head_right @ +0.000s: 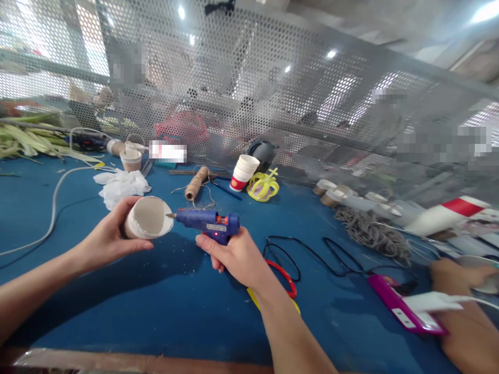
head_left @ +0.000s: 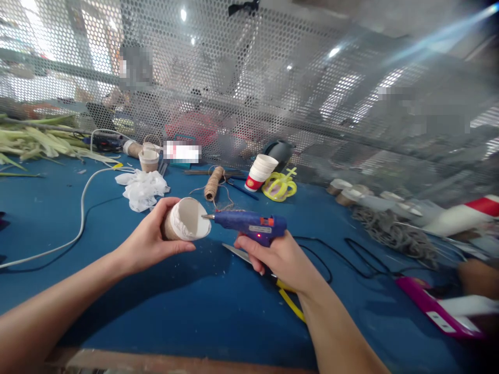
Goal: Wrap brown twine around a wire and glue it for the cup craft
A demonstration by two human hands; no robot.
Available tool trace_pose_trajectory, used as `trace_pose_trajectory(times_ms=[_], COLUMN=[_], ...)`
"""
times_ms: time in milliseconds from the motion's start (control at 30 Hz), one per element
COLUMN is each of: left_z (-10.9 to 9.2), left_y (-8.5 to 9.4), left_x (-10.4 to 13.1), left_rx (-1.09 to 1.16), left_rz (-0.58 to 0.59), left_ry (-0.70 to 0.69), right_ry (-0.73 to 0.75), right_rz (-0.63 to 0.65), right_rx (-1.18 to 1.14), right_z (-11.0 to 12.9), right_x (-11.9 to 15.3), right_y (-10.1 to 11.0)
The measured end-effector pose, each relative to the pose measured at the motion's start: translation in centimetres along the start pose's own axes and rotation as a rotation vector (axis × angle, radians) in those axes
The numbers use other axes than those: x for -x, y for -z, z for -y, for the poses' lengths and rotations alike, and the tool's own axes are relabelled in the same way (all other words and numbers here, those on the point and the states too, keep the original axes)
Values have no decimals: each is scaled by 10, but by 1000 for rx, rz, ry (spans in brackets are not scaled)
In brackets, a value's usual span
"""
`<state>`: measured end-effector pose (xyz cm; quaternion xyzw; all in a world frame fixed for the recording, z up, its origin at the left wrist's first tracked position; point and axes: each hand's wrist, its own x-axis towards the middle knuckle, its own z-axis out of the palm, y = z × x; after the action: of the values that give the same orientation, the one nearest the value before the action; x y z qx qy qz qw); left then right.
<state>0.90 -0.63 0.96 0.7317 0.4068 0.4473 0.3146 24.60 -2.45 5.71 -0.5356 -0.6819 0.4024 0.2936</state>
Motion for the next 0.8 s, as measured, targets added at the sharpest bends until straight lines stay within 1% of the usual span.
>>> trace_pose_trajectory(times_ms=[67, 267, 367, 500, 600, 667, 733, 800], left_z=[1, 1, 1, 1, 2, 2, 3, 2], left_y=[0, 2, 0, -1, 0, 0, 0, -1], left_x=[0, -1, -1, -1, -2, -3, -3, -3], left_rx=[-12, -62, -39, -29, -56, -47, 31, 161], left_rz=[0, -38, -57, -73, -76, -76, -79, -75], left_ry=[-3, -36, -19, -10, -20, -9, 29, 83], right_ry=[-1, 40, 22, -1, 16, 37, 47, 47], right_rz=[14, -26, 2, 31, 25, -6, -42, -55], right_rx=[4, 3, 26, -10, -75, -150, -239, -334], right_z=[1, 0, 0, 2, 1, -1, -4, -7], right_x=[0, 1, 0, 1, 1, 1, 0, -2], right_y=[0, 3, 3, 1, 0, 0, 0, -3])
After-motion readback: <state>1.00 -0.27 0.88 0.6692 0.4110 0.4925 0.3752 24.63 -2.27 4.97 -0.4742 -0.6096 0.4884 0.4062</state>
